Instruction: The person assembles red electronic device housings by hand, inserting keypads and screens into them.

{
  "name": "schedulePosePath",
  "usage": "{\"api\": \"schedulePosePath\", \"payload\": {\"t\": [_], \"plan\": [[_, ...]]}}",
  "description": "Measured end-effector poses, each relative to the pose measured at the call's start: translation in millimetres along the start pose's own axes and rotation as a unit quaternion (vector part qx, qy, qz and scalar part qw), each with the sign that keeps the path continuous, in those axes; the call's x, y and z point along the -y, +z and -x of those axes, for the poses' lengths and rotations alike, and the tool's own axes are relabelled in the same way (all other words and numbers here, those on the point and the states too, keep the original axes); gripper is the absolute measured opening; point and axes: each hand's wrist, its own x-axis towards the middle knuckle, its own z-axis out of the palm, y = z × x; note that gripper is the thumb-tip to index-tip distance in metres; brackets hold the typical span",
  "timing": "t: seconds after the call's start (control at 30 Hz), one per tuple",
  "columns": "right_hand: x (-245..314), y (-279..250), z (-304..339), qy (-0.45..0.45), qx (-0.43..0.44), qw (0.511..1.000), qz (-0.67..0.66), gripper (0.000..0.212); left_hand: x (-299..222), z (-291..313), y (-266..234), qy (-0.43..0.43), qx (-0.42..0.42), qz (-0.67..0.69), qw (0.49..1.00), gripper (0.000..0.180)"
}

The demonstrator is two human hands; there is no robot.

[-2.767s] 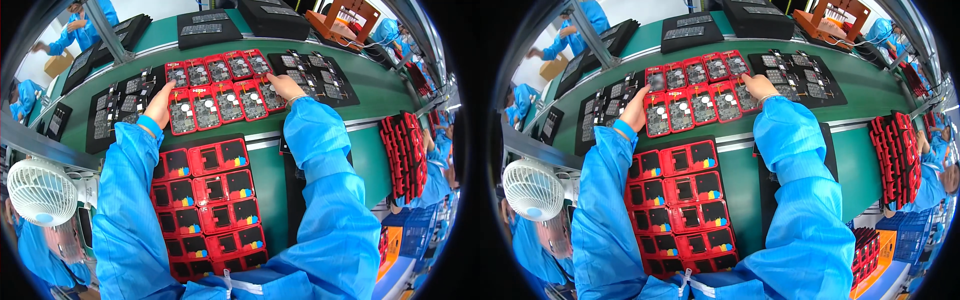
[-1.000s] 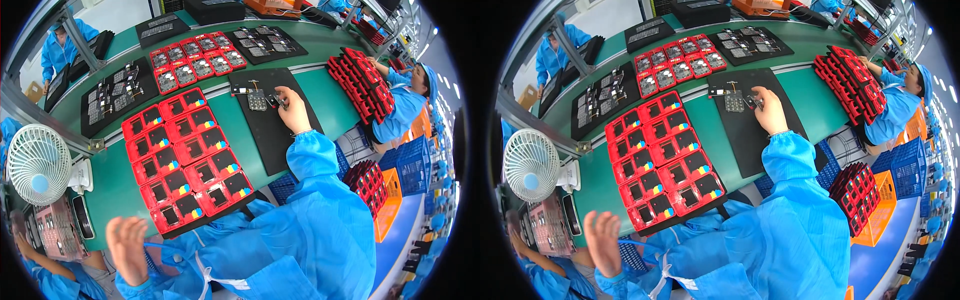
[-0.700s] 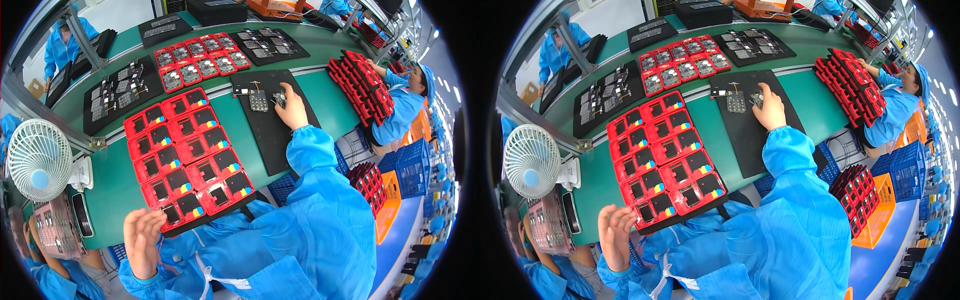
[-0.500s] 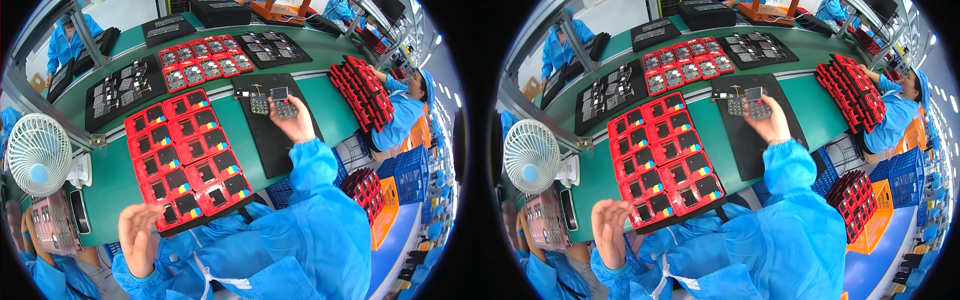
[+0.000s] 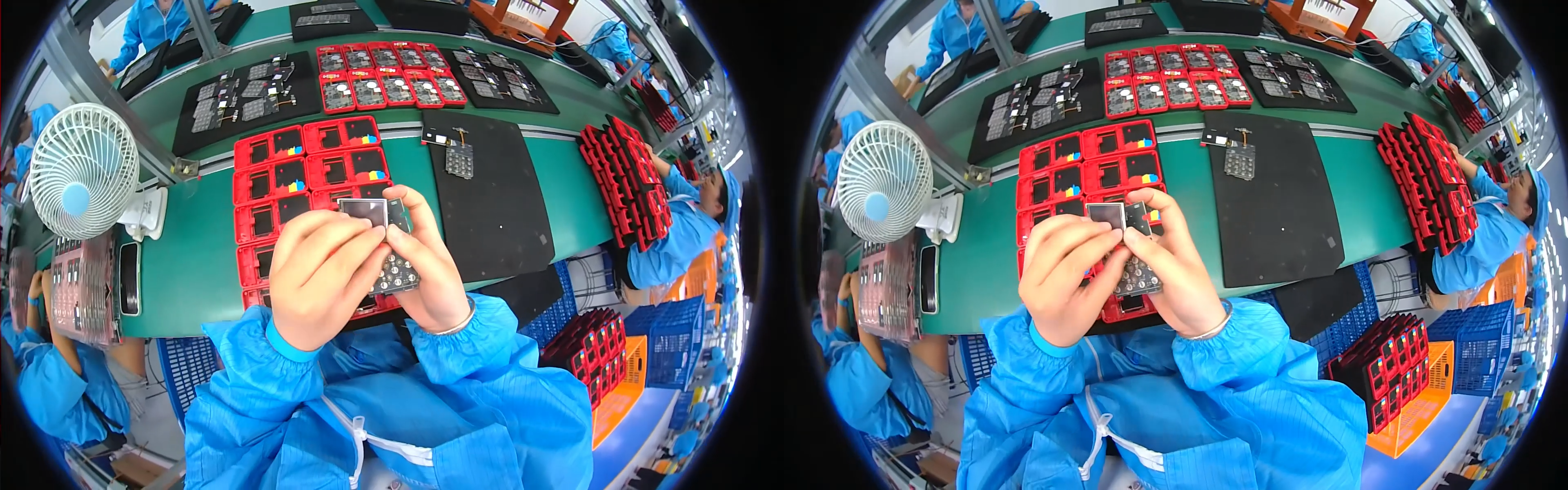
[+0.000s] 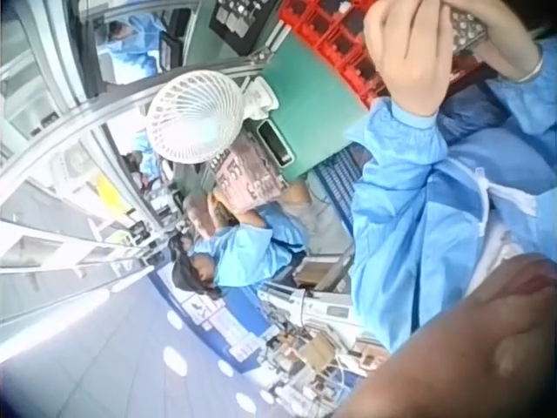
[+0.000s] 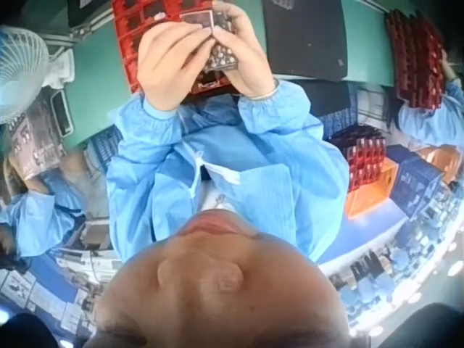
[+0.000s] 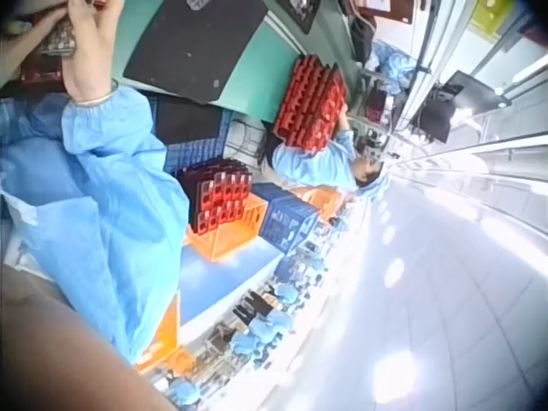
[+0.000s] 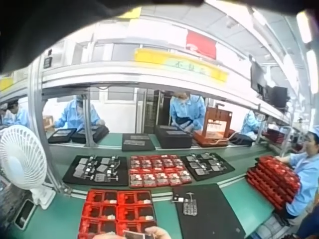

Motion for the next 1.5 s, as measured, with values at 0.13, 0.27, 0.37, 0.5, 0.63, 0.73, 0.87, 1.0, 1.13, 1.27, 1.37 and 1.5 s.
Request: {"api": "schedulePosePath", "payload": {"t": [0.13,0.27,0.37,0.5,0.63,0.73,0.87,1.0,1.13,1.27,1.37,1.5], "plan": [[2,-2,4,-0.035,-0.009,0.999,0.038,0.044,2,-1,-14,-0.108,-0.019,0.061,0.992,0.015],[-2,-17,4,-0.090,-0.002,0.957,0.276,0.046,-6,-14,-16,-0.113,-0.094,0.116,0.982,0.012],[-5,-12,0,-0.184,0.066,0.841,0.505,0.044,-26,-15,-10,0.090,0.133,0.108,0.981,0.022],[-13,-22,2,-0.135,0.097,0.875,0.454,0.038,-24,9,25,0.121,0.241,0.142,0.953,0.028],[-9,-35,14,-0.081,0.059,0.891,0.442,0.042,-22,18,15,0.107,0.256,0.142,0.950,0.032],[8,-39,20,-0.154,0.081,0.763,0.623,0.045,-24,24,-18,0.025,0.275,0.125,0.953,0.043],[17,-43,19,-0.121,0.156,0.699,0.687,0.046,8,58,-48,-0.139,0.260,0.054,0.954,0.041],[9,-38,18,-0.137,0.224,0.642,0.720,0.046,15,87,-44,-0.123,0.271,0.029,0.954,0.039],[4,-33,18,-0.135,0.253,0.603,0.745,0.048,15,102,-39,-0.143,0.237,0.033,0.960,0.031],[-1,-34,20,-0.156,0.245,0.573,0.766,0.049,19,102,-38,-0.139,0.237,0.037,0.961,0.029],[-4,-32,24,-0.163,0.235,0.555,0.781,0.051,20,103,-39,-0.141,0.235,0.047,0.961,0.029],[-6,-28,25,-0.165,0.231,0.557,0.780,0.052,21,102,-40,-0.135,0.238,0.049,0.961,0.029]]}}
